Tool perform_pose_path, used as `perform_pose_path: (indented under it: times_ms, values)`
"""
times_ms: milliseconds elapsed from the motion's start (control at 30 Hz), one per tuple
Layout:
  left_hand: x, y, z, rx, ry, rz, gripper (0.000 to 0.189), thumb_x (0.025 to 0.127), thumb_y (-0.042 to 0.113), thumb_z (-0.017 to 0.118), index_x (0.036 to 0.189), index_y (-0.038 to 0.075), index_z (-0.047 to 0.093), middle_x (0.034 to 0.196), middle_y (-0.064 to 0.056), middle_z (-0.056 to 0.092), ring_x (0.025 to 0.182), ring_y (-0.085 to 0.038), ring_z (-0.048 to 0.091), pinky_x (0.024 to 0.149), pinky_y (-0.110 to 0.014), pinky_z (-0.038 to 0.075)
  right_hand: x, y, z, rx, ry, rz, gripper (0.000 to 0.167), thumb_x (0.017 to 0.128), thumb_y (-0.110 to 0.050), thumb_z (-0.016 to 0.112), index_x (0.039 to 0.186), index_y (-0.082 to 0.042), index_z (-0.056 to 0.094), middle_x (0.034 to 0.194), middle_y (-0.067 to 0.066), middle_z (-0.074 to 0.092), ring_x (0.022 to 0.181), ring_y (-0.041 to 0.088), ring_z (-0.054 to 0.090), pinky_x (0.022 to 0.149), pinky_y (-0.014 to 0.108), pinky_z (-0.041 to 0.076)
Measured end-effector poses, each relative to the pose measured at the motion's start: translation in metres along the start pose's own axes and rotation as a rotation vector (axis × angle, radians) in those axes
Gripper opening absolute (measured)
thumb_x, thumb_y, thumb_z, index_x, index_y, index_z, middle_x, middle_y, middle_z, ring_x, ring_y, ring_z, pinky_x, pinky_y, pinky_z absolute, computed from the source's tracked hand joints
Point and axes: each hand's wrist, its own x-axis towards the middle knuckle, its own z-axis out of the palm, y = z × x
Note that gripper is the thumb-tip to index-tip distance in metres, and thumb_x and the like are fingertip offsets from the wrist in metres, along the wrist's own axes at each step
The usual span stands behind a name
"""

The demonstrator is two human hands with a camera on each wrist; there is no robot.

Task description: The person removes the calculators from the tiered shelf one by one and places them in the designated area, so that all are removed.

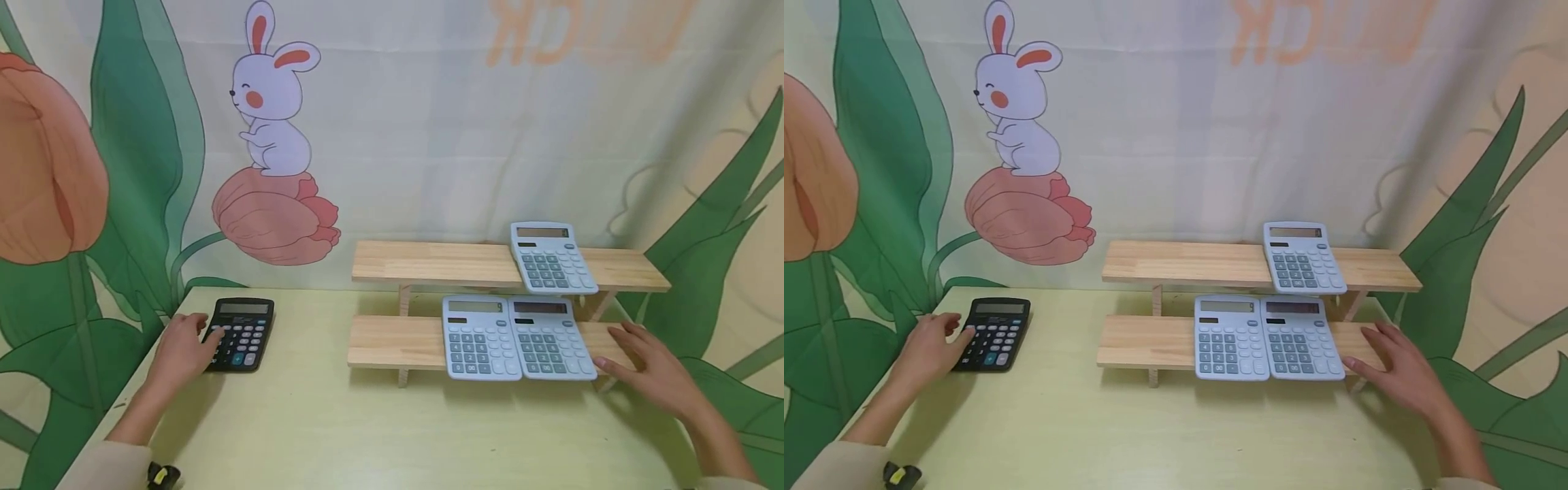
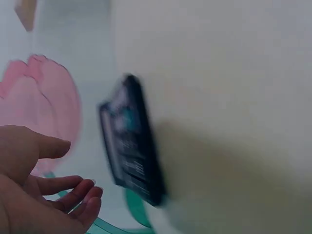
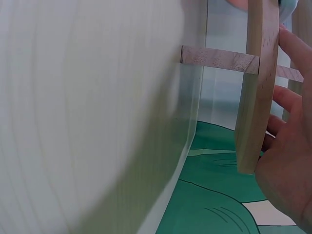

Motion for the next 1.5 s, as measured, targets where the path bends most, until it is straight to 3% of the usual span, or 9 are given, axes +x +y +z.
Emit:
perform_pose_path:
  times_ms: [300,467,667,867,1000,1300,1500]
  values:
    - [-0.021,0.123,-0.018,-0.188,0.128,0.253,0.048,0.106,0.023,0.068,0.140,-0.009,0.057,0.127,-0.025,0.058,0.117,-0.042,0.060,0.101,-0.060,0.052,0.000,0.000,-0.001,0.001,0.007,0.003,0.083,0.102,-0.044,0.069,0.161,0.005,0.035,0.166,0.038,0.021,0.150,0.065,0.015,0.106,0.087,0.021]
    - [-0.026,0.187,-0.009,-0.292,0.122,0.359,0.045,0.102,0.022,0.074,0.138,-0.002,0.061,0.129,-0.017,0.063,0.117,-0.032,0.063,0.104,-0.050,0.055,0.000,-0.001,0.000,0.001,0.021,-0.001,0.082,0.102,-0.043,0.069,0.160,0.005,0.037,0.166,0.038,0.022,0.149,0.066,0.017,0.106,0.087,0.022]
    - [-0.021,0.247,0.009,-0.413,0.098,0.480,0.047,0.100,0.023,0.078,0.138,0.002,0.063,0.126,-0.010,0.065,0.115,-0.025,0.065,0.104,-0.040,0.056,-0.002,-0.002,-0.001,0.007,0.028,-0.001,0.082,0.102,-0.043,0.070,0.160,0.005,0.037,0.166,0.038,0.022,0.149,0.066,0.017,0.106,0.087,0.021]
    - [-0.011,0.293,0.043,-0.514,0.082,0.506,0.047,0.099,0.021,0.079,0.139,0.002,0.063,0.126,-0.010,0.064,0.115,-0.023,0.064,0.105,-0.034,0.054,-0.001,-0.002,0.000,0.004,0.006,0.021,0.084,0.102,-0.046,0.068,0.161,0.004,0.035,0.167,0.037,0.019,0.151,0.064,0.013,0.107,0.087,0.020]
    - [-0.005,0.319,0.067,-0.548,0.034,0.505,0.049,0.100,0.023,0.078,0.141,0.002,0.062,0.127,-0.012,0.063,0.117,-0.025,0.064,0.105,-0.033,0.053,0.000,-0.002,0.001,0.003,0.004,0.026,0.085,0.102,-0.046,0.068,0.161,0.004,0.035,0.168,0.036,0.019,0.152,0.063,0.012,0.108,0.086,0.019]
    - [0.004,0.355,0.109,-0.535,-0.053,0.510,0.053,0.103,0.032,0.073,0.144,0.001,0.061,0.128,-0.011,0.064,0.118,-0.024,0.064,0.102,-0.028,0.054,0.004,-0.007,0.004,0.019,0.007,0.023,0.085,0.102,-0.046,0.069,0.161,0.005,0.035,0.168,0.036,0.018,0.152,0.063,0.013,0.108,0.086,0.020]
    - [-0.002,0.380,0.140,-0.661,-0.166,0.473,0.057,0.102,0.037,0.075,0.146,0.003,0.060,0.129,-0.009,0.065,0.119,-0.022,0.065,0.102,-0.020,0.052,0.000,-0.004,0.004,0.035,0.030,0.017,0.082,0.101,-0.043,0.071,0.158,0.007,0.039,0.166,0.038,0.021,0.150,0.065,0.015,0.106,0.086,0.021]
